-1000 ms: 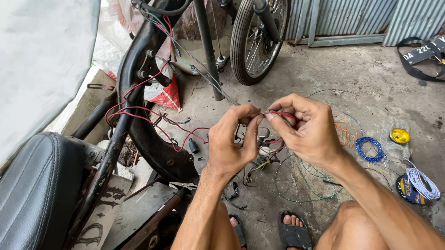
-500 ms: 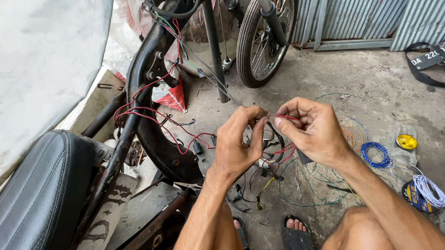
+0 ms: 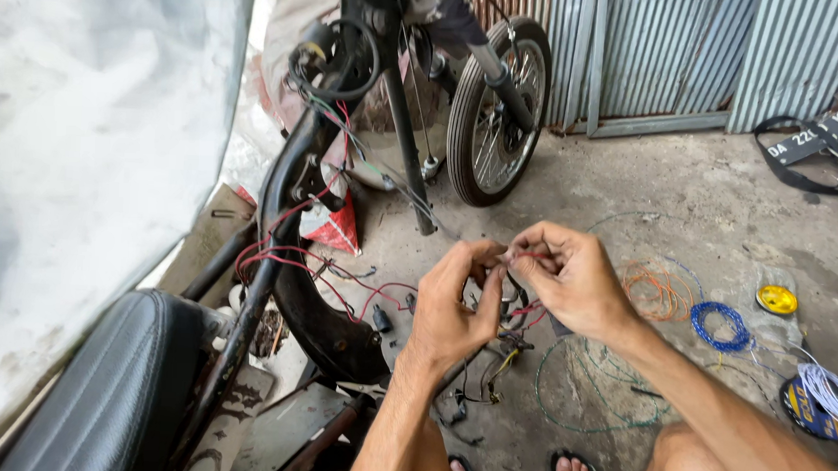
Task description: The person sits on the floor and works on the motorcycle's wiring harness. They separate and twist individual wires, then connect them to a black electrical connector.
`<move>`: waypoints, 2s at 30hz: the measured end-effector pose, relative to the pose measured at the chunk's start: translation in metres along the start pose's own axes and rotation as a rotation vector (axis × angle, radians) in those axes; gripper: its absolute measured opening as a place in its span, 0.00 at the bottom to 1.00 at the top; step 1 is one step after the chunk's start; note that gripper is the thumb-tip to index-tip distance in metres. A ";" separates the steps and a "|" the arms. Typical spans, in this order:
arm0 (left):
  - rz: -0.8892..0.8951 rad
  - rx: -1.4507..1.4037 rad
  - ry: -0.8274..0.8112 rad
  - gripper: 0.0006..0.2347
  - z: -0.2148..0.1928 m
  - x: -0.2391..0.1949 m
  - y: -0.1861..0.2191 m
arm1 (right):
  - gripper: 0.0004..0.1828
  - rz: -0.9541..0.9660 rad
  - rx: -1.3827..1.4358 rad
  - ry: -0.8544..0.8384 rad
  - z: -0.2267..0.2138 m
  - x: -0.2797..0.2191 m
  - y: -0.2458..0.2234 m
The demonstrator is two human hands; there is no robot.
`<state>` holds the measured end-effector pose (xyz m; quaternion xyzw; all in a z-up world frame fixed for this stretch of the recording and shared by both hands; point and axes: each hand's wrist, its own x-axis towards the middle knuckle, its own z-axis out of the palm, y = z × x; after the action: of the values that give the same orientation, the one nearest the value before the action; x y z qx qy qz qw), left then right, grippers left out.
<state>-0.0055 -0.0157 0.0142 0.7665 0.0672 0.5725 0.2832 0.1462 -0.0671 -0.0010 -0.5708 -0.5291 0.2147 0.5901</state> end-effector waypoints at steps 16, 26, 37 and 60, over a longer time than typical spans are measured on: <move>0.088 0.207 0.031 0.09 0.006 -0.003 -0.005 | 0.01 0.072 0.197 -0.135 -0.012 0.005 0.004; 0.003 0.218 -0.037 0.10 0.015 0.000 0.007 | 0.05 0.161 0.385 -0.063 -0.014 0.000 -0.013; 0.052 0.124 -0.152 0.10 0.001 0.003 0.008 | 0.09 0.084 0.071 -0.202 -0.019 0.001 -0.015; -1.424 -0.540 -0.043 0.04 -0.025 0.025 0.030 | 0.10 -0.893 -0.518 0.066 0.013 -0.001 -0.001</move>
<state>-0.0266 -0.0207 0.0555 0.4529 0.3976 0.2330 0.7632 0.1344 -0.0627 -0.0036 -0.4233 -0.7379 -0.2142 0.4801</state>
